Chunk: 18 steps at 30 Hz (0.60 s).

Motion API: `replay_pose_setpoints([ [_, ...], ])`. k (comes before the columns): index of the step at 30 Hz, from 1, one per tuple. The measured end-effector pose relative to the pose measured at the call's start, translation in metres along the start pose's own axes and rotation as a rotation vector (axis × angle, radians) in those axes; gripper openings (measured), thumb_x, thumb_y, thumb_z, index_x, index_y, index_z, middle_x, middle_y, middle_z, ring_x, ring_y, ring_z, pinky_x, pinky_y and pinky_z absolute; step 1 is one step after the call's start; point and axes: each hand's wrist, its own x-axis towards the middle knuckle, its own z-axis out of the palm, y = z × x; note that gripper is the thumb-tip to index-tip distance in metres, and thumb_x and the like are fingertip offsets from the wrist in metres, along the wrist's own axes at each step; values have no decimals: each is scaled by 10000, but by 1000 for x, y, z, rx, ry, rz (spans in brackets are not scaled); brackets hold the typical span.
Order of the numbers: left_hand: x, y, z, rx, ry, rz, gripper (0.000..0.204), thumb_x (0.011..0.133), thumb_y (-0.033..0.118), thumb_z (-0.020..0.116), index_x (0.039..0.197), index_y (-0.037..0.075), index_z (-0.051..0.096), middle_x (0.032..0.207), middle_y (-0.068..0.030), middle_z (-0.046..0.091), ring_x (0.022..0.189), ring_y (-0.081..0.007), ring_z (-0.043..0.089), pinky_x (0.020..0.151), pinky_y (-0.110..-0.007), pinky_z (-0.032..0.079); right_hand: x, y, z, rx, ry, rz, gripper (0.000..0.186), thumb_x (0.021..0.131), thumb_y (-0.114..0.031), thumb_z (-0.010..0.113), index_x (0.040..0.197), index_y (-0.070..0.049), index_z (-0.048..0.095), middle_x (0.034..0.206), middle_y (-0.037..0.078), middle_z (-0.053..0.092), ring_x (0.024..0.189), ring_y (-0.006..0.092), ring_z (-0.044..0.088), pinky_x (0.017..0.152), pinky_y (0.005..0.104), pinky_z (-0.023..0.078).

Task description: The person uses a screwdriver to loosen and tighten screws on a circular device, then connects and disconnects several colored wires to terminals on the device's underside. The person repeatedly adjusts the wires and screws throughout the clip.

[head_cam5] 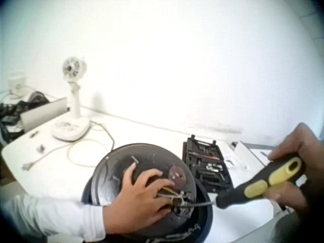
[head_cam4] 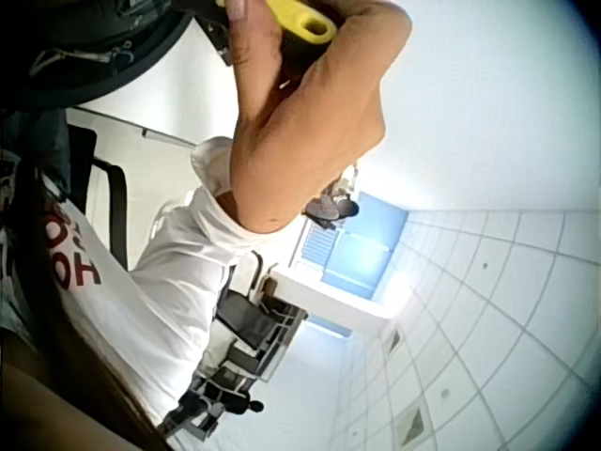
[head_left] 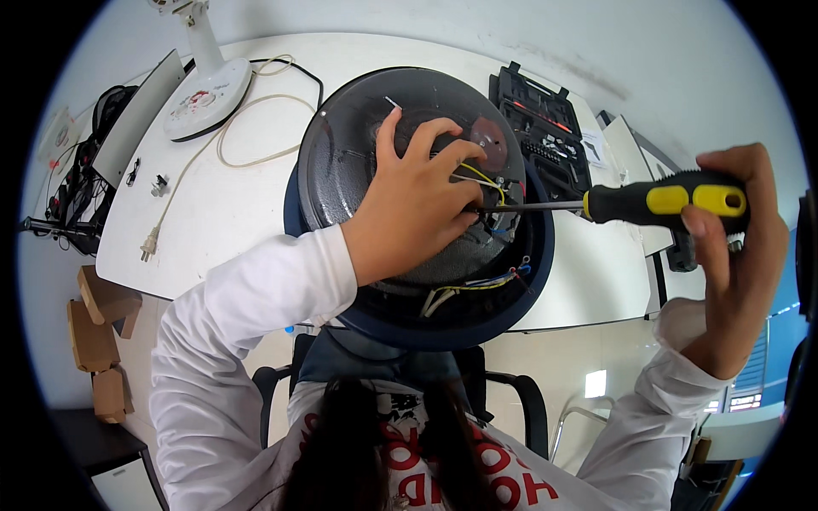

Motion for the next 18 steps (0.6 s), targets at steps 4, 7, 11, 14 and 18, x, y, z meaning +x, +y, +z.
replay_pose_setpoints([
  [4, 0, -1, -3, 2, -12, -1, 112, 758, 204, 780, 840, 178, 708, 1258, 11, 560, 1331, -292, 390, 1107, -695, 136, -4, 6, 7, 178, 55, -297, 620, 853, -518, 588, 1273, -69, 507, 1190, 171, 527, 978, 259, 639, 832, 366, 550],
  [7, 0, 0, -1, 6, -9, 0, 113, 758, 200, 779, 844, 182, 709, 1255, 12, 562, 1330, -292, 392, 1107, -696, 134, 3, 11, 3, 356, -36, -342, 549, 860, -387, 591, 1285, -53, 498, 1234, 180, 485, 1060, 306, 630, 871, 396, 550],
  [11, 0, 0, 0, -12, -2, 2, 107, 765, 194, 774, 851, 186, 711, 1248, 15, 566, 1327, -290, 396, 1104, -697, 141, 9, 4, -15, 235, -177, -359, 448, 856, -253, 633, 1235, -32, 544, 1100, 159, 501, 1004, 304, 625, 797, 371, 536],
  [14, -2, -1, -1, -10, -4, -4, 103, 771, 192, 770, 857, 187, 713, 1244, 20, 570, 1323, -286, 401, 1102, -696, 148, 14, 1, -21, 40, -178, -409, 360, 862, -234, 641, 1152, -26, 594, 990, 145, 521, 906, 270, 605, 697, 328, 492],
  [18, 0, -1, 0, -13, 6, 10, 100, 775, 193, 766, 860, 183, 714, 1241, 27, 575, 1321, -281, 404, 1099, -697, 155, 7, -6, -10, 9, -127, -213, 286, 892, -249, 590, 1072, -27, 593, 967, 148, 523, 910, 261, 572, 697, 338, 461],
])
